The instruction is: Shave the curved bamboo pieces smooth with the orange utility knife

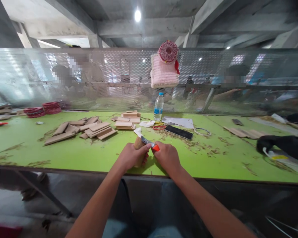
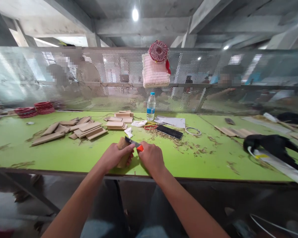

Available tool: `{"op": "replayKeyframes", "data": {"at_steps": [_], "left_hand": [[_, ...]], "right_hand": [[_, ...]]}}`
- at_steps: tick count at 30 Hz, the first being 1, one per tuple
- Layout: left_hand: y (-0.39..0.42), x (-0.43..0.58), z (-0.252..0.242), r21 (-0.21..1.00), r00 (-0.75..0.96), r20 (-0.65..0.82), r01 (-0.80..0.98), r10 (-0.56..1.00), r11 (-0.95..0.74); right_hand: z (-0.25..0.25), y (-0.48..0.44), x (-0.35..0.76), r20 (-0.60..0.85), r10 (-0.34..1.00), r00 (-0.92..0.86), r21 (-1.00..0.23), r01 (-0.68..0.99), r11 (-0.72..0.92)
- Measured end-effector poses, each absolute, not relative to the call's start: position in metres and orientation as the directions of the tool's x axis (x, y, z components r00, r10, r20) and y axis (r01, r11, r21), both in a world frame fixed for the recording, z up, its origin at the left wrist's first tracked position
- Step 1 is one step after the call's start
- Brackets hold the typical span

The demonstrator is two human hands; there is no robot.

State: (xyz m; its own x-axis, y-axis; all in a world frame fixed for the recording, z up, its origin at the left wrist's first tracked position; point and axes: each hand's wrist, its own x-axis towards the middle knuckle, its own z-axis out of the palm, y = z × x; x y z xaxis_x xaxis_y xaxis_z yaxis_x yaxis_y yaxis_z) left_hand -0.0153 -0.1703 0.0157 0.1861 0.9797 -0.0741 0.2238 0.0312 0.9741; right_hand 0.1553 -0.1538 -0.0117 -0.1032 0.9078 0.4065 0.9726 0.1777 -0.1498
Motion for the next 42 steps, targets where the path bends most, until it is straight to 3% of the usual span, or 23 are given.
{"op": "replayKeyframes", "data": {"at_steps": [3, 10, 16, 19, 26, 31, 35, 42], "left_hand": [[-0.169, -0.016, 0.013, 0.986, 0.185, -0.077, 0.158, 0.98, 0.048], [-0.164, -0.026, 0.01, 0.992, 0.33, -0.084, 0.114, 0.94, 0.049], [-0.166, -0.023, 0.017, 0.931, 0.284, -0.048, 0.361, 0.958, -0.061], [-0.169, -0.02, 0.02, 0.913, 0.241, -0.042, 0.404, 0.97, -0.061], [-0.169, -0.016, 0.016, 0.972, 0.212, -0.082, 0.234, 0.974, 0.031], [-0.165, -0.022, 0.012, 0.986, 0.284, -0.088, 0.163, 0.955, 0.042], [-0.166, -0.023, 0.016, 0.981, 0.342, -0.072, 0.194, 0.937, 0.005], [-0.17, -0.02, 0.02, 0.955, 0.249, -0.078, 0.296, 0.965, 0.001]], "right_hand": [[-0.012, -0.152, 0.157, 0.435, 0.9, -0.041, -0.183, 0.974, 0.133], [-0.011, -0.152, 0.154, 0.375, 0.893, -0.248, -0.115, 0.944, 0.31], [-0.012, -0.154, 0.157, 0.375, 0.899, -0.229, -0.115, 0.95, 0.29], [-0.013, -0.156, 0.156, 0.387, 0.903, -0.189, -0.124, 0.959, 0.254], [-0.011, -0.153, 0.157, 0.428, 0.902, -0.053, -0.162, 0.978, 0.135], [-0.012, -0.152, 0.155, 0.405, 0.893, -0.197, -0.139, 0.952, 0.273], [-0.011, -0.154, 0.154, 0.385, 0.894, -0.228, -0.127, 0.947, 0.296], [-0.008, -0.157, 0.153, 0.373, 0.906, -0.202, -0.124, 0.956, 0.265]]}}
